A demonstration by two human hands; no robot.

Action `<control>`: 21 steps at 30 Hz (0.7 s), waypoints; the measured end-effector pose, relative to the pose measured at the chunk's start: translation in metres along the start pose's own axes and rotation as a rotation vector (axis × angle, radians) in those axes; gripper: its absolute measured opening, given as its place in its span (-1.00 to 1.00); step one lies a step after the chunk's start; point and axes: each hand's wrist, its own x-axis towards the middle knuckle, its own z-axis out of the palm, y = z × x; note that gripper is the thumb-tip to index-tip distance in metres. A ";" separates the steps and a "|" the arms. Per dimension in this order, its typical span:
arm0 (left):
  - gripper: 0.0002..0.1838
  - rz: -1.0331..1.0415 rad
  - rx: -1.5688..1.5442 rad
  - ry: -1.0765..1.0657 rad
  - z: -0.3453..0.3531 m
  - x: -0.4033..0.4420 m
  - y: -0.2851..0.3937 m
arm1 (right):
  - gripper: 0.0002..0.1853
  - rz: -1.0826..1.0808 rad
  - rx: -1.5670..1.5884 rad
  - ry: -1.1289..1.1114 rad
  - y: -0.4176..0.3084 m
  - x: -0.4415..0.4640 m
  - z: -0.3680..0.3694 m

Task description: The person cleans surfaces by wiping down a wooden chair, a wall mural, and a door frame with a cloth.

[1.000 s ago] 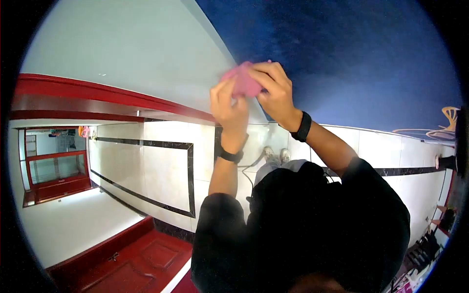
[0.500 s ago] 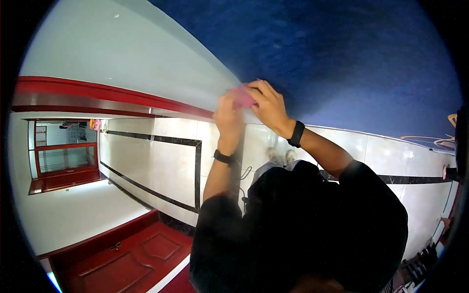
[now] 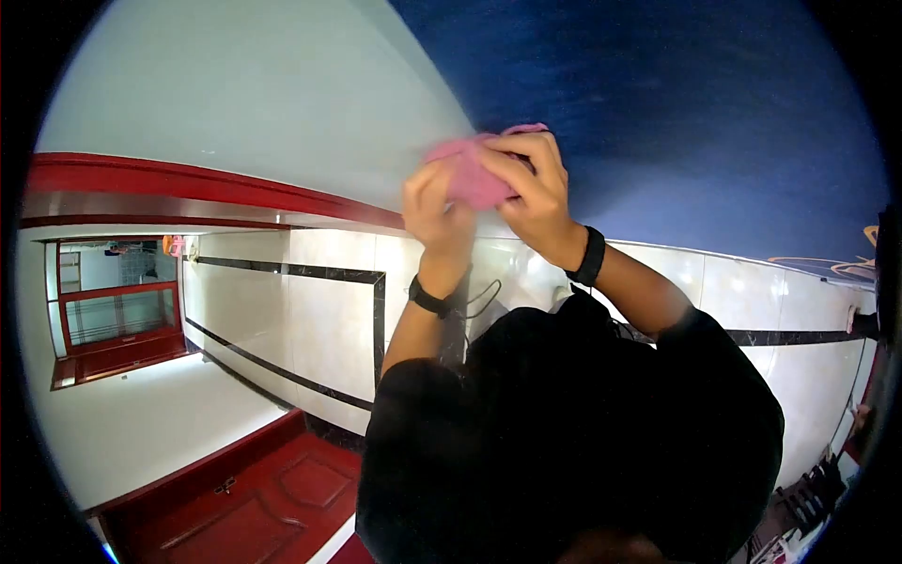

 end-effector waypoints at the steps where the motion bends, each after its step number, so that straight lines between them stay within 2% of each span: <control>1: -0.65 0.027 -0.017 -0.017 0.001 -0.004 -0.003 | -0.47 0.009 -0.026 -0.007 -0.001 -0.005 0.000; 3: -0.65 0.084 -0.052 -0.051 0.000 -0.014 -0.018 | -0.48 0.006 -0.091 -0.008 0.004 -0.021 0.008; 7: -0.46 0.050 -0.254 -0.125 -0.003 -0.037 -0.048 | -0.49 -0.012 -0.231 -0.001 0.002 -0.051 0.028; 10: -0.47 0.014 -0.348 -0.255 -0.018 -0.047 -0.075 | -0.48 -0.033 -0.344 0.030 0.002 -0.076 0.055; 14: -0.48 -0.112 -0.343 -0.395 -0.049 -0.073 -0.129 | -0.53 0.077 -0.358 -0.121 -0.007 -0.101 0.109; 18: -0.52 -0.263 -0.327 -0.411 -0.079 -0.087 -0.175 | -0.59 0.171 -0.402 -0.224 -0.024 -0.111 0.170; 21: -0.59 -0.272 -0.303 -0.447 -0.100 -0.074 -0.191 | -0.50 0.227 -0.381 -0.194 -0.033 -0.108 0.193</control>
